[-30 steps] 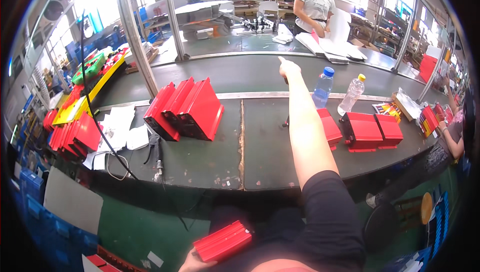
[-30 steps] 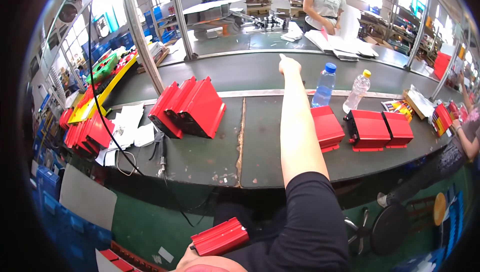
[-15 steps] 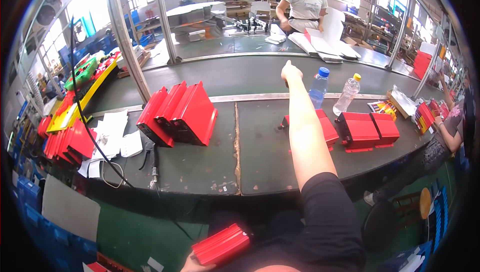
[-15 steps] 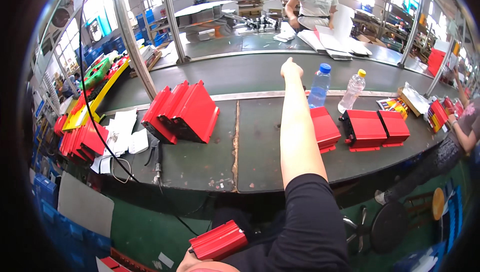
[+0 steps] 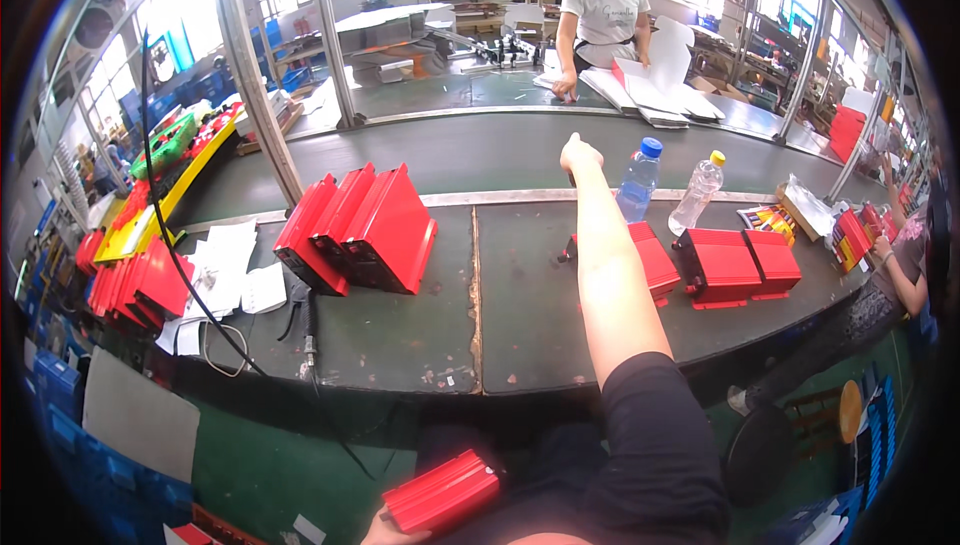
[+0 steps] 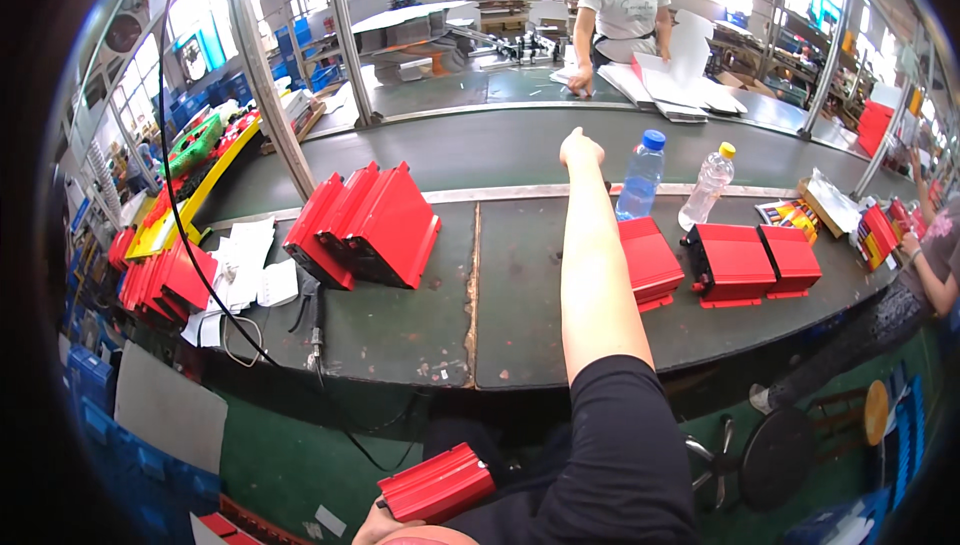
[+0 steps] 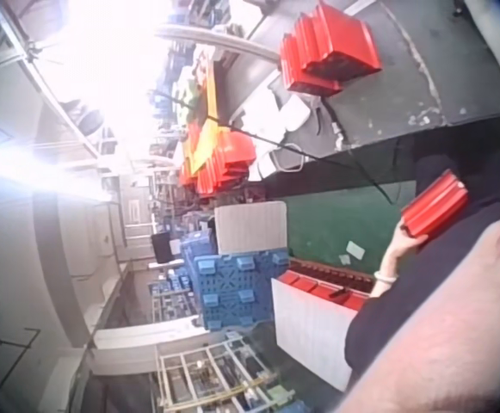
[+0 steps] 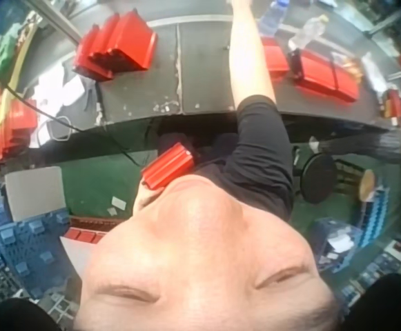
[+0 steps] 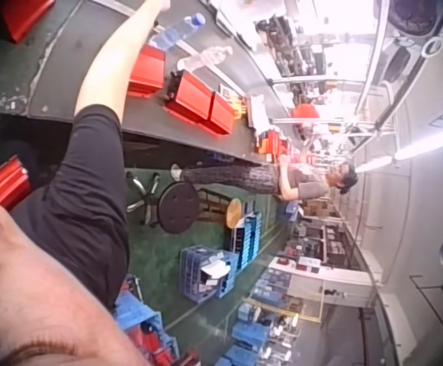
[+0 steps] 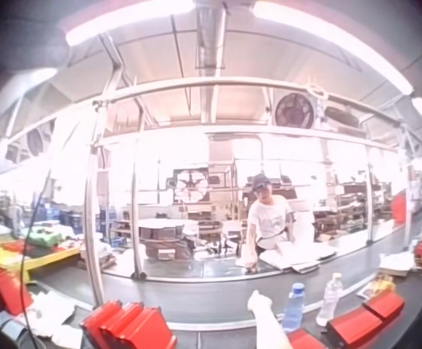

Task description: Cleaning red electronic housings or heat sinks using a cloth on an assembly line.

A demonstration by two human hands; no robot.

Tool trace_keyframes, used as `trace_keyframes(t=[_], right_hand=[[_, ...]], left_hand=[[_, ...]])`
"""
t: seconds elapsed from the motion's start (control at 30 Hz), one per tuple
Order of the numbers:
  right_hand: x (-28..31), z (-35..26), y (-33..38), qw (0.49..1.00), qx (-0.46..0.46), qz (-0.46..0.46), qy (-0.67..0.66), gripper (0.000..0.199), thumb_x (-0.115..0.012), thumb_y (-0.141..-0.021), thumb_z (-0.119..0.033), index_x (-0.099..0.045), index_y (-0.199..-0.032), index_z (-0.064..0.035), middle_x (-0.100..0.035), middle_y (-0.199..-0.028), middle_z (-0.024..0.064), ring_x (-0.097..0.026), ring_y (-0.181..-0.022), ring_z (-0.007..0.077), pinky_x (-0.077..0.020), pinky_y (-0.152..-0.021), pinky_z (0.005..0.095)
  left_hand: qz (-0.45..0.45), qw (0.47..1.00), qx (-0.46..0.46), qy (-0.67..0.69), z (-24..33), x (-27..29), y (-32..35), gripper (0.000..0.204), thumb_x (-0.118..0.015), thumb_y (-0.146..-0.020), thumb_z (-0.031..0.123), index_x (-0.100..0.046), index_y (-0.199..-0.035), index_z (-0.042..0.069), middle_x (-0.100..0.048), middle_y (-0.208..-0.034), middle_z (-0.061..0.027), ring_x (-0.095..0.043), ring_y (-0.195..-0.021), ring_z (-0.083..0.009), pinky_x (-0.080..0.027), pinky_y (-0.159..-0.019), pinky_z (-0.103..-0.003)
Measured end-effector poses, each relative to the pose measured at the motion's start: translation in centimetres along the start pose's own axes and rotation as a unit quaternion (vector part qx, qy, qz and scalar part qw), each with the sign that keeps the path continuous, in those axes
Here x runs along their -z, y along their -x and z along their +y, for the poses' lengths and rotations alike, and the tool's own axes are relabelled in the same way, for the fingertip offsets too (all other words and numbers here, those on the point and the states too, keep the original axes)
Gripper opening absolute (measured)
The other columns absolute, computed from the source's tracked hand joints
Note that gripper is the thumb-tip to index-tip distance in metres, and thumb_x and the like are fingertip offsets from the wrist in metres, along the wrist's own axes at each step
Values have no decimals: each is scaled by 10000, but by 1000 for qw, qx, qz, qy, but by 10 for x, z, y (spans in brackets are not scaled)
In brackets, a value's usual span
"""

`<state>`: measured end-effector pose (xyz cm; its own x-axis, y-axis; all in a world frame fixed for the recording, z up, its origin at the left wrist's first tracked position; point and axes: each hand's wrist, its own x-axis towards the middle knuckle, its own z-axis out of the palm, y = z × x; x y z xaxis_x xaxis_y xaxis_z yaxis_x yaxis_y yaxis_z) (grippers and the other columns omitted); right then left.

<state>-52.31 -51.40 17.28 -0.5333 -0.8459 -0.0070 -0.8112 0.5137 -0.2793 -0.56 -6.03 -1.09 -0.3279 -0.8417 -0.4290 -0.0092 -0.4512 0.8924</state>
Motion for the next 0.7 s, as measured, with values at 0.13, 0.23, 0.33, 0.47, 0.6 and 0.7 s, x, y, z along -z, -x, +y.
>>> trace_keyframes(t=[0.13, 0.23, 0.33, 0.47, 0.6, 0.7], right_hand=[[0, 2, 4, 1000, 2, -5, 1, 577, -469, -883, -123, -290, -1424, -34, -580, -1242, 182, -573, -1149, 281, -457, -946, 385], [-5, 10, 4, 1000, 6, 1, 1, 558, -474, -882, -121, -310, -1406, -23, -583, -1232, 190, -574, -1147, 285, -455, -949, 390], [-13, 19, 7, 999, 7, 8, -38, 494, -487, -868, -105, -378, -1341, -10, -591, -1210, 203, -572, -1143, 309, -455, -950, 413], [-18, 24, 9, 991, 101, 57, -68, 354, -503, -824, -78, -500, -1167, 7, -617, -1113, 238, -598, -1090, 308, -479, -908, 418], [-1, 48, 28, 966, 127, 7, -225, 439, -501, -814, -20, -521, -1252, -47, -679, -856, 165, -672, -653, 209, -540, -655, 357], [8, 66, 35, 953, 199, -8, -228, 243, -553, -858, -95, -639, -1063, 2, -656, -744, 97, -602, -581, 132, -509, -555, 283]], left_hand=[[8, 1000, 7, -8, 18, -5, -1, 823, -878, -555, 68, -478, -1274, 28, -600, -1169, -95, -561, -1093, -187, -440, -972, -361], [7, 1000, 14, -14, 26, -7, 0, 813, -885, -536, 65, -500, -1250, 21, -610, -1149, -86, -569, -1075, -177, -442, -967, -354], [8, 999, 28, -15, 24, -12, 4, 803, -893, -516, 61, -522, -1227, 14, -621, -1129, -78, -577, -1058, -168, -443, -962, -346], [19, 998, -14, -50, -3, -1, 10, 781, -882, -517, 57, -535, -1215, 19, -620, -1125, -55, -571, -1050, -151, -452, -949, -337], [-9, 998, -19, -67, 2, -1, 6, 846, -869, -559, 58, -446, -1291, 29, -577, -1195, -85, -555, -1107, -189, -458, -952, -362], [3, 999, 0, -39, 3, -1, 5, 825, -872, -548, 75, -481, -1272, 17, -592, -1185, -81, -556, -1105, -173, -455, -958, -340]])
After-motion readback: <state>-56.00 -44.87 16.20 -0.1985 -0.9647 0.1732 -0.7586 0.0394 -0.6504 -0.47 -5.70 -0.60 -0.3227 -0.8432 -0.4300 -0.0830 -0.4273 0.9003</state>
